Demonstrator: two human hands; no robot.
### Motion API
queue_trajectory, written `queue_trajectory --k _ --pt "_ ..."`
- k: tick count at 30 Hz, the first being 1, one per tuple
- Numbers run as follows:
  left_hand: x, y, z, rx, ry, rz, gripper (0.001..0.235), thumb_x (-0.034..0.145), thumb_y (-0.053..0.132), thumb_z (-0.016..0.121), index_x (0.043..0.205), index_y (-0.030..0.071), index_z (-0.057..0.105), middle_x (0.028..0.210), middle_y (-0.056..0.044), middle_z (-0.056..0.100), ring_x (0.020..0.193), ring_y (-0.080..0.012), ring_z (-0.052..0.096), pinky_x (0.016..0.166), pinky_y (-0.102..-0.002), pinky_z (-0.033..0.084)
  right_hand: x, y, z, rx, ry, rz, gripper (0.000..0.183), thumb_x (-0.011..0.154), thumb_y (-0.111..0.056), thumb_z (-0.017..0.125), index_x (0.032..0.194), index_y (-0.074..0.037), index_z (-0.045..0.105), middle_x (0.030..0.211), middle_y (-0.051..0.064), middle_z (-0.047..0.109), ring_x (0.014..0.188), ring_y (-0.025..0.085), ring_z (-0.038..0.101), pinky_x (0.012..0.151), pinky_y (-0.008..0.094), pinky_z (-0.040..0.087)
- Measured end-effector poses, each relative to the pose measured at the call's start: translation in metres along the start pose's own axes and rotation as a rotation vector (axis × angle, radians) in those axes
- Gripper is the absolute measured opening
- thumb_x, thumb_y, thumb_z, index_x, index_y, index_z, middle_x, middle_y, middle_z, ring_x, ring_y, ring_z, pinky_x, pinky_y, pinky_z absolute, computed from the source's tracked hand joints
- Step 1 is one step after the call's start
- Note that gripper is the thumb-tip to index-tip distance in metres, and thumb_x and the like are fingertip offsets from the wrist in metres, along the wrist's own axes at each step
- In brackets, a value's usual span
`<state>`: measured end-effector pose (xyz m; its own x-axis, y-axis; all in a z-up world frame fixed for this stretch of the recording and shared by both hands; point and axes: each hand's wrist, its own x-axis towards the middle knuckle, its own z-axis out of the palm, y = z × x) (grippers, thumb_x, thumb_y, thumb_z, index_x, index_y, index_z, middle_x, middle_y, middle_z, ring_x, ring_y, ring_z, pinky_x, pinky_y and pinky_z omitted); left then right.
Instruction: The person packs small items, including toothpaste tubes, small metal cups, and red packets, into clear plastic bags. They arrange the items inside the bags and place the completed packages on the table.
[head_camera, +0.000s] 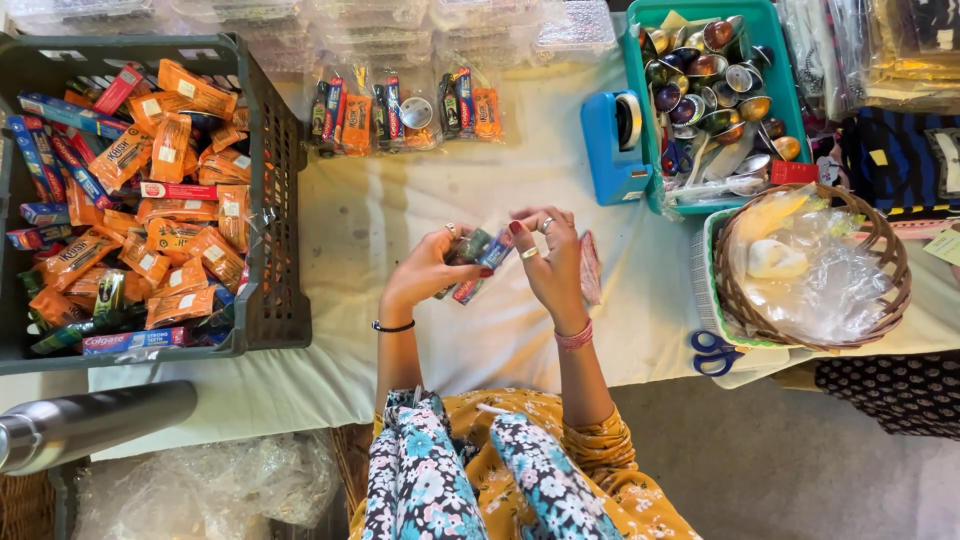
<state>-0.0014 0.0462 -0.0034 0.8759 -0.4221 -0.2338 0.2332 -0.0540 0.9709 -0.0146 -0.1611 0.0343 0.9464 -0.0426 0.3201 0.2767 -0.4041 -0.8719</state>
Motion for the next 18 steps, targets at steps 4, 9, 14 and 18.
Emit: queue_trajectory --k 4,9,14,18 --pt "0.003 -0.015 -0.007 -0.124 0.035 0.074 0.041 0.08 0.009 0.084 0.116 0.004 0.066 0.094 0.003 0.069 0.081 -0.0027 0.061 0.07 -0.022 0.052 0.005 -0.02 -0.012 -0.143 -0.113 -0.128 0.014 0.086 -0.017 0.082 0.097 -0.01 0.078 0.129 0.01 0.065 0.123 0.029 0.05 0.109 0.042 0.037" --pt "0.002 -0.022 -0.01 -0.133 0.022 0.062 0.036 0.083 0.007 0.082 0.115 0.003 0.066 0.098 0.002 0.071 0.086 -0.0046 0.064 0.075 -0.023 0.054 0.004 -0.01 -0.014 -0.129 -0.252 -0.182 0.024 0.078 -0.017 0.085 0.1 -0.015 0.081 0.139 0.012 0.061 0.129 0.03 0.047 0.112 0.042 0.035" --pt "-0.002 -0.016 -0.011 -0.188 -0.008 0.031 0.034 0.088 0.008 0.078 0.12 0.004 0.067 0.101 0.001 0.071 0.088 -0.0054 0.064 0.076 -0.024 0.054 0.002 0.011 -0.009 0.076 -0.387 -0.118 0.033 0.085 -0.003 0.08 0.117 -0.011 0.077 0.133 0.011 0.064 0.127 0.025 0.062 0.107 0.036 0.05" --pt "-0.004 -0.005 -0.005 -0.274 -0.025 0.002 0.044 0.082 0.007 0.081 0.122 0.006 0.062 0.101 -0.002 0.073 0.088 -0.0078 0.069 0.078 -0.026 0.057 -0.004 0.029 0.002 0.317 -0.374 0.063 0.033 0.089 0.011 0.069 0.115 -0.008 0.077 0.13 0.011 0.063 0.108 0.016 0.069 0.085 0.026 0.06"
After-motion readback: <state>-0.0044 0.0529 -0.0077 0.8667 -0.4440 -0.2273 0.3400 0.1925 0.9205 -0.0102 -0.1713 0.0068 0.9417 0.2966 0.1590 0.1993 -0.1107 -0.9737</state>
